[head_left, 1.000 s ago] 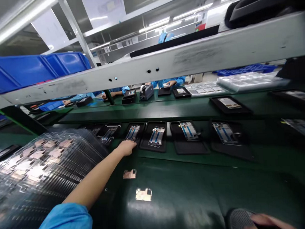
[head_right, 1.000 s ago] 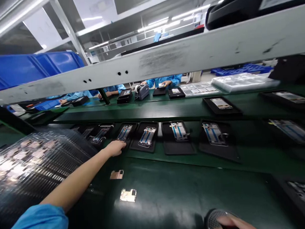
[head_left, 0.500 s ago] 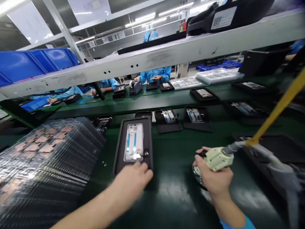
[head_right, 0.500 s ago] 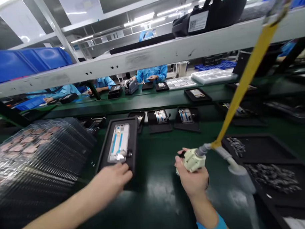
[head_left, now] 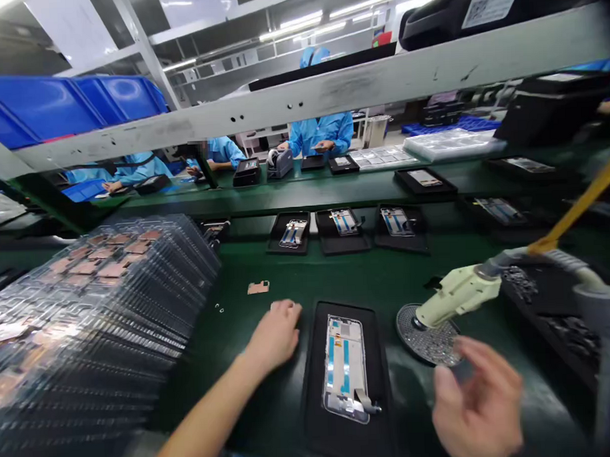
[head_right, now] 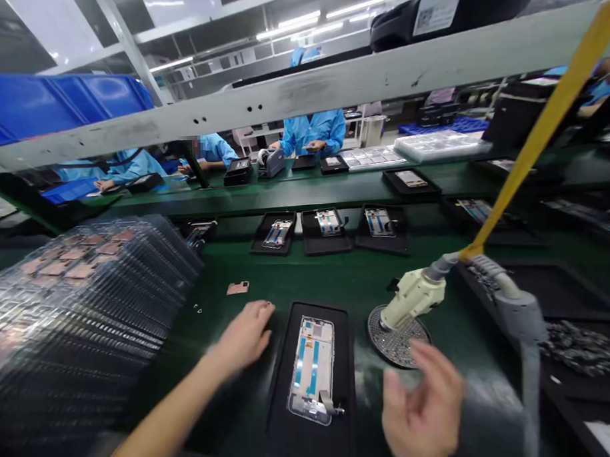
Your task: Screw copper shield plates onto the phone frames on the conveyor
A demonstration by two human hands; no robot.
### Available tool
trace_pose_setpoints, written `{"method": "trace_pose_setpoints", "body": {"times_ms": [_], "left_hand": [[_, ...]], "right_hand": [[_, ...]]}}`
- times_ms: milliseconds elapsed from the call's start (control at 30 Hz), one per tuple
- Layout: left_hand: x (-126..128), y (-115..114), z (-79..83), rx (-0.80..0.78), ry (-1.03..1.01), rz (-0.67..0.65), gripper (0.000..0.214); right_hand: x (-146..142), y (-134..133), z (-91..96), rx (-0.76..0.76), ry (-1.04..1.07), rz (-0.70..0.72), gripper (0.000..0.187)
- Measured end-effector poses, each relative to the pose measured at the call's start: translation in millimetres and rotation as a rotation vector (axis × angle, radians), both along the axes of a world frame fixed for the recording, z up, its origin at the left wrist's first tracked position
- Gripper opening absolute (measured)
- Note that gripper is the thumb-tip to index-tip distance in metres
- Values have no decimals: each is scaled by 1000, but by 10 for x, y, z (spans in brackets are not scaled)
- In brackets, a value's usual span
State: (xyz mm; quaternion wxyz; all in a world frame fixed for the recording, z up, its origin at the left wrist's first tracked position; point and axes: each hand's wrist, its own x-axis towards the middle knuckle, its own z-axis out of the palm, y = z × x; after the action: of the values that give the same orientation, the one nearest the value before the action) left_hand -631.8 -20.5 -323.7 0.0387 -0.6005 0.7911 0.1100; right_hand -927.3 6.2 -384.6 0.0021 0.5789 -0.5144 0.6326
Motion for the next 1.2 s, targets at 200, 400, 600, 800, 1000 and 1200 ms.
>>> {"method": "trace_pose_setpoints", "body": {"times_ms": [200,400,600,800,1000,1200], "left_hand": [[348,-630,11,139,-43,-110,38],[-51,-134,277,128,729,-339,52],[-198,-189,-88,117,1064,-387,69],[-345,-591,-427,-162,415,-283,17],[-466,-662,-495,-209,305,-374,23],[-443,-645,-633,-279,408,-264,13]], "right_hand": [[163,260,27,10,198,265,25],[473,126,249,642,-199,783,30],[565,-156,414,1145,-905,878,49],[313,-519,407,929,-1058,440,67],[306,-627,267,976,-659,618,48],[352,-778,177,825,128,670,12]]}}
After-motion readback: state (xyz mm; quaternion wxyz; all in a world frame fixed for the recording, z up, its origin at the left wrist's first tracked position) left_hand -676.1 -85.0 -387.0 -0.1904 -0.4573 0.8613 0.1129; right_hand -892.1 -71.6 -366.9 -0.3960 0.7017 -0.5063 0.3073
